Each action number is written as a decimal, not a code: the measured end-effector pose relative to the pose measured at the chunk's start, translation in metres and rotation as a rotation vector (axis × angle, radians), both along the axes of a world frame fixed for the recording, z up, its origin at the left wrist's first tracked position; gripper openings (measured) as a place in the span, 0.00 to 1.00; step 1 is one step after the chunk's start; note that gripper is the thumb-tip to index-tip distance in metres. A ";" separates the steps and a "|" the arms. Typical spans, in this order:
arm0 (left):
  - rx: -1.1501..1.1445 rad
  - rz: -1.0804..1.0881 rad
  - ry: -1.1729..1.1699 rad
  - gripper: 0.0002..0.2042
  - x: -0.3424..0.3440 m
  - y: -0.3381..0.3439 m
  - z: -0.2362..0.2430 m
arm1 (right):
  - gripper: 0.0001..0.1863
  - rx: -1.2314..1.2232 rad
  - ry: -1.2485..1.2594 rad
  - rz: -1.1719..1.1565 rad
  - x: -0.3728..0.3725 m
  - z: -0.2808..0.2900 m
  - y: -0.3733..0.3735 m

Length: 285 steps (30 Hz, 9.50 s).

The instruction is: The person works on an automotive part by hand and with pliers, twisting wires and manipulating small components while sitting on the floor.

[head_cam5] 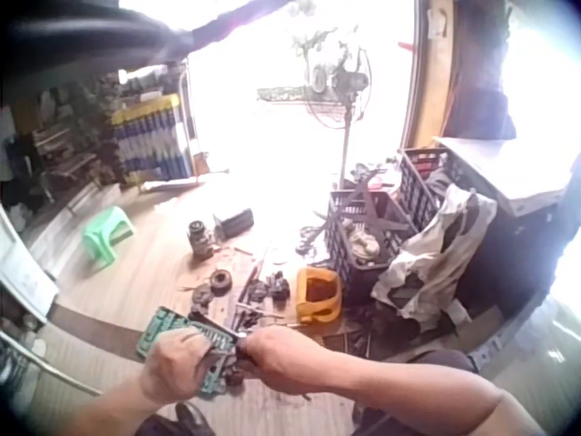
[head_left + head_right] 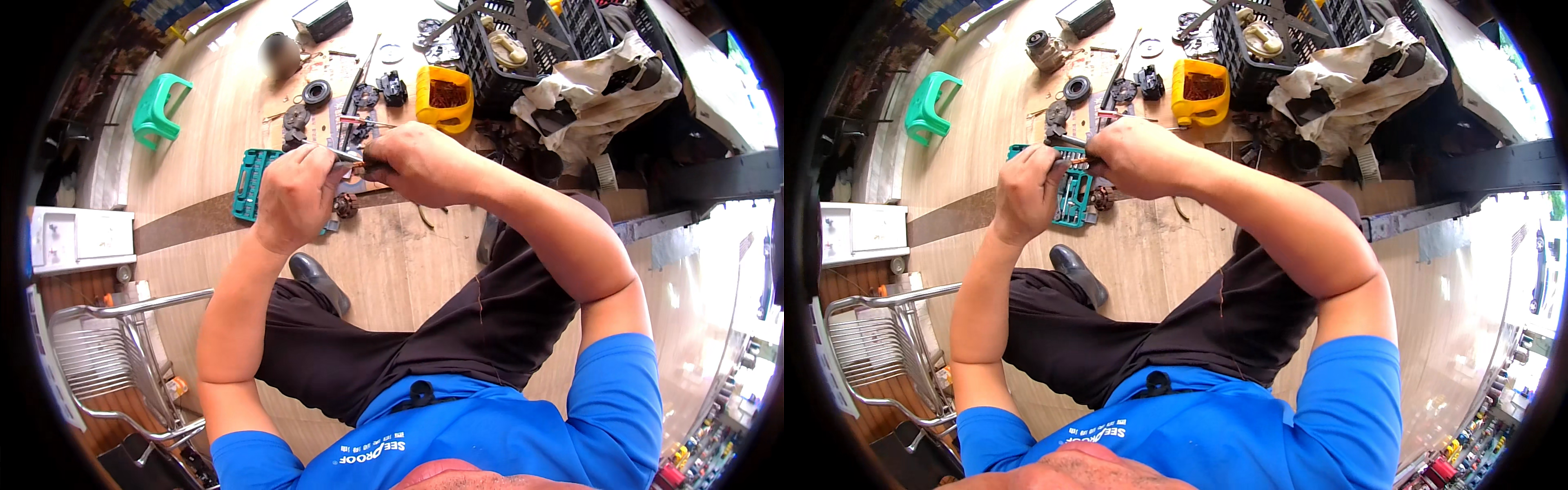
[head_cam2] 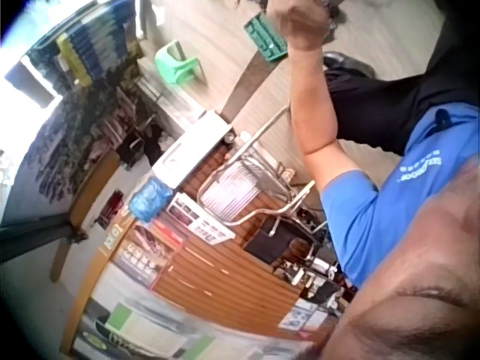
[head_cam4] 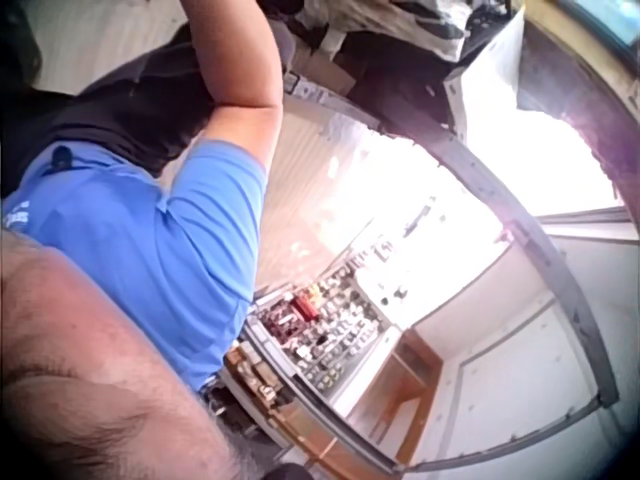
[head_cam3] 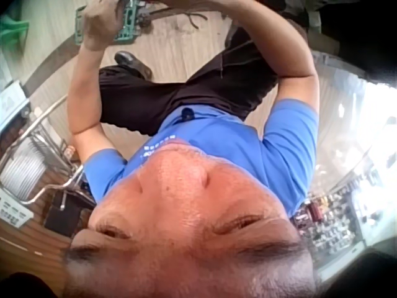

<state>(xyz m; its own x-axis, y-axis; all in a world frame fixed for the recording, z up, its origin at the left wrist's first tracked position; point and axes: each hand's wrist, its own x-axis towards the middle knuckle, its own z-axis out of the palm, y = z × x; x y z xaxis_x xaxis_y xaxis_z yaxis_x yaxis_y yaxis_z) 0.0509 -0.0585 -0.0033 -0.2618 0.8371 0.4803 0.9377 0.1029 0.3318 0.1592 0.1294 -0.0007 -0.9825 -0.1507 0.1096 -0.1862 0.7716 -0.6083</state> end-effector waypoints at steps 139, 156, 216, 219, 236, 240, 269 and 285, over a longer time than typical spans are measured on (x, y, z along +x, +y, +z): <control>0.132 -0.142 0.296 0.14 -0.003 -0.012 0.008 | 0.13 -0.421 -0.437 0.100 0.011 0.033 0.017; -0.096 0.145 -0.416 0.17 0.015 -0.002 0.005 | 0.04 0.364 0.101 0.154 0.001 0.001 0.013; -0.082 -0.089 0.226 0.09 -0.012 -0.019 -0.022 | 0.17 0.029 -0.080 0.153 -0.001 -0.016 0.014; -0.112 -0.081 0.222 0.10 -0.012 -0.020 -0.020 | 0.16 0.152 -0.006 0.152 -0.001 -0.011 0.012; -0.172 -0.009 0.055 0.07 -0.013 -0.016 -0.032 | 0.10 0.346 0.012 0.024 0.014 -0.006 0.005; -0.161 0.012 0.055 0.07 -0.014 -0.018 -0.032 | 0.11 0.301 0.048 0.057 0.006 -0.012 0.008; -0.185 0.055 -0.188 0.10 -0.014 -0.021 -0.023 | 0.10 0.330 0.191 0.054 0.006 -0.030 0.006; -0.146 0.192 -0.510 0.12 -0.018 -0.017 -0.031 | 0.19 0.103 0.087 0.041 0.001 -0.028 0.009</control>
